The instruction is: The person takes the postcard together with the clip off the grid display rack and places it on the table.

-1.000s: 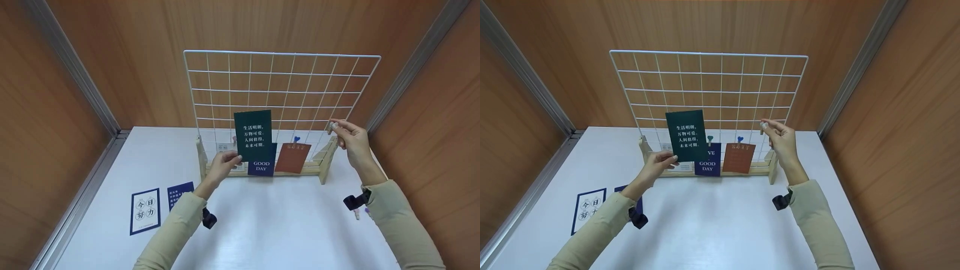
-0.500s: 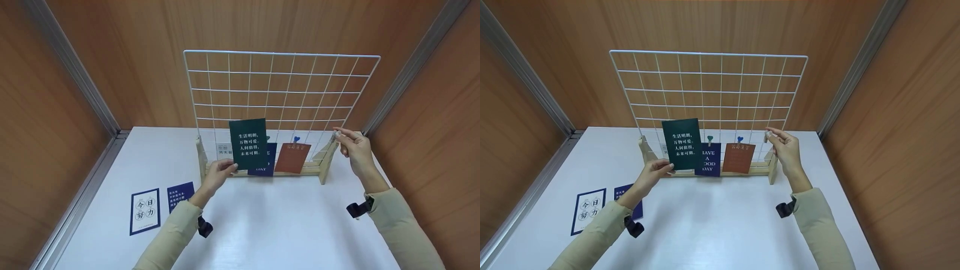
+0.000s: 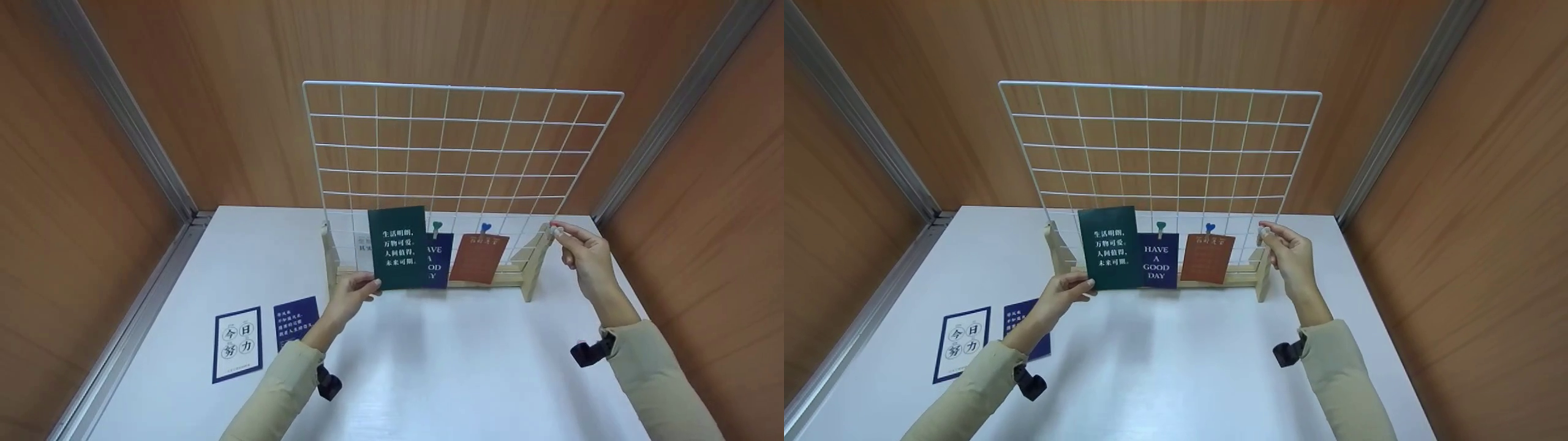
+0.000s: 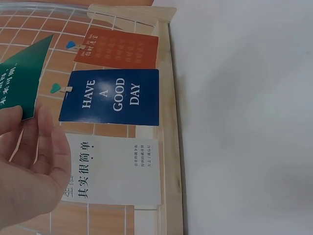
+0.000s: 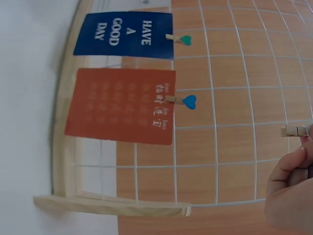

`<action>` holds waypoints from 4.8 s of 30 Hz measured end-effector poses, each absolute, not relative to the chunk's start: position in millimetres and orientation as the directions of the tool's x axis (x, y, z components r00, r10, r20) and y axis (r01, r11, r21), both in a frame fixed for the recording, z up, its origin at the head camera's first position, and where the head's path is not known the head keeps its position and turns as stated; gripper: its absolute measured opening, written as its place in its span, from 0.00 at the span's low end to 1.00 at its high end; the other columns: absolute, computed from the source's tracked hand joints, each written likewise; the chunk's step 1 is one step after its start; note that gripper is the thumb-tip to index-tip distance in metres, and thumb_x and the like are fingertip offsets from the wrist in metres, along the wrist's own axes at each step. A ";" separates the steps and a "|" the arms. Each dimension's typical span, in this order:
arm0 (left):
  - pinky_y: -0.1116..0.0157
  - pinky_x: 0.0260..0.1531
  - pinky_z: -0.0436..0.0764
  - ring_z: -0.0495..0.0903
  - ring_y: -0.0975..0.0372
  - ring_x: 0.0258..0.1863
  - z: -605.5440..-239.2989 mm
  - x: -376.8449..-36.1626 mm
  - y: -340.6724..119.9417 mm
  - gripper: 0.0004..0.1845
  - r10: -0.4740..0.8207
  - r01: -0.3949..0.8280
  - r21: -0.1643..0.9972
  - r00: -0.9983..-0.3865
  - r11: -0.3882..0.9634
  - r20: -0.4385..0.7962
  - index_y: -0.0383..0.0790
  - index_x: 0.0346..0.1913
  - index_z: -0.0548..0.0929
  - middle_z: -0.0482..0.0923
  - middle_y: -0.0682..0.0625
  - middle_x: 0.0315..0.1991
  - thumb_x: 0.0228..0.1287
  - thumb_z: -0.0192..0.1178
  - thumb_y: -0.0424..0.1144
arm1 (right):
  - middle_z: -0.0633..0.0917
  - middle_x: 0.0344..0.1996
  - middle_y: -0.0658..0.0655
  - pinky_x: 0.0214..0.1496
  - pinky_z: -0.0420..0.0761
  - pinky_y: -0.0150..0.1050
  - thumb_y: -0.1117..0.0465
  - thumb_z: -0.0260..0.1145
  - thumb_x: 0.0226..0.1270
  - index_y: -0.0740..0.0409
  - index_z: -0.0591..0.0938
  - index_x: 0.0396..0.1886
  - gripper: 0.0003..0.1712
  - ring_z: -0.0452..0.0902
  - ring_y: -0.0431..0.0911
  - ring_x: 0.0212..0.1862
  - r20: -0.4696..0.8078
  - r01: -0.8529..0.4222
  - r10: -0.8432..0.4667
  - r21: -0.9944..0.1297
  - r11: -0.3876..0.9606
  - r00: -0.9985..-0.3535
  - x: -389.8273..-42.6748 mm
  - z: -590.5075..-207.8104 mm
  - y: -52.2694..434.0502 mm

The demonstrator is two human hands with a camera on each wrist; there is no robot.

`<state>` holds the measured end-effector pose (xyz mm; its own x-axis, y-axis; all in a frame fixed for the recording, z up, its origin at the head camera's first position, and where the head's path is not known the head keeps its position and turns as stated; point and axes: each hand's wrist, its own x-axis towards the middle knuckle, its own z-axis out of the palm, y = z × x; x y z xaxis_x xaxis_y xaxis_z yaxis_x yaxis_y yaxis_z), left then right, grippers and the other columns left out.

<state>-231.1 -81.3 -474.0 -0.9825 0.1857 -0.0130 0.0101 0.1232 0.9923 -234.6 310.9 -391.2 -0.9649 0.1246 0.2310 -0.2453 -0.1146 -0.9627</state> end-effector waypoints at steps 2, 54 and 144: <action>0.61 0.38 0.75 0.77 0.59 0.34 -476.0 -230.0 -82.8 0.11 0.174 -0.008 0.992 -0.984 0.124 -0.030 0.30 0.41 0.78 0.78 0.46 0.33 0.61 0.54 0.35 | 0.76 0.17 0.50 0.14 0.61 0.25 0.66 0.60 0.59 0.66 0.80 0.42 0.12 0.61 0.35 0.13 0.221 -0.236 0.128 -0.965 -0.114 -0.967 -233.1 -394.2 313.0; 0.60 0.39 0.75 0.76 0.58 0.33 -558.9 -184.5 -130.6 0.12 0.116 -0.221 0.964 -0.964 0.148 -0.239 0.27 0.43 0.76 0.78 0.45 0.33 0.63 0.50 0.33 | 0.69 0.11 0.48 0.15 0.64 0.26 0.63 0.59 0.62 0.59 0.81 0.42 0.11 0.62 0.36 0.14 -0.039 0.035 0.237 -0.999 -0.021 -0.971 -192.5 -470.7 362.7; 0.65 0.23 0.76 0.75 0.61 0.21 -587.1 -161.0 -152.4 0.08 -0.047 -0.341 0.861 -0.936 0.377 -0.350 0.26 0.34 0.79 0.76 0.46 0.22 0.58 0.53 0.29 | 0.73 0.17 0.47 0.19 0.67 0.28 0.59 0.61 0.59 0.71 0.72 0.49 0.23 0.64 0.35 0.18 -0.354 0.429 0.320 -0.879 0.207 -0.879 -161.3 -599.9 400.5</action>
<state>-161.0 -152.4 -587.1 -0.9357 -0.0469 -0.3496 -0.3406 0.3773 0.8612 -161.3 400.5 -599.9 -0.8790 0.3197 -0.3538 0.4292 0.2071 -0.8792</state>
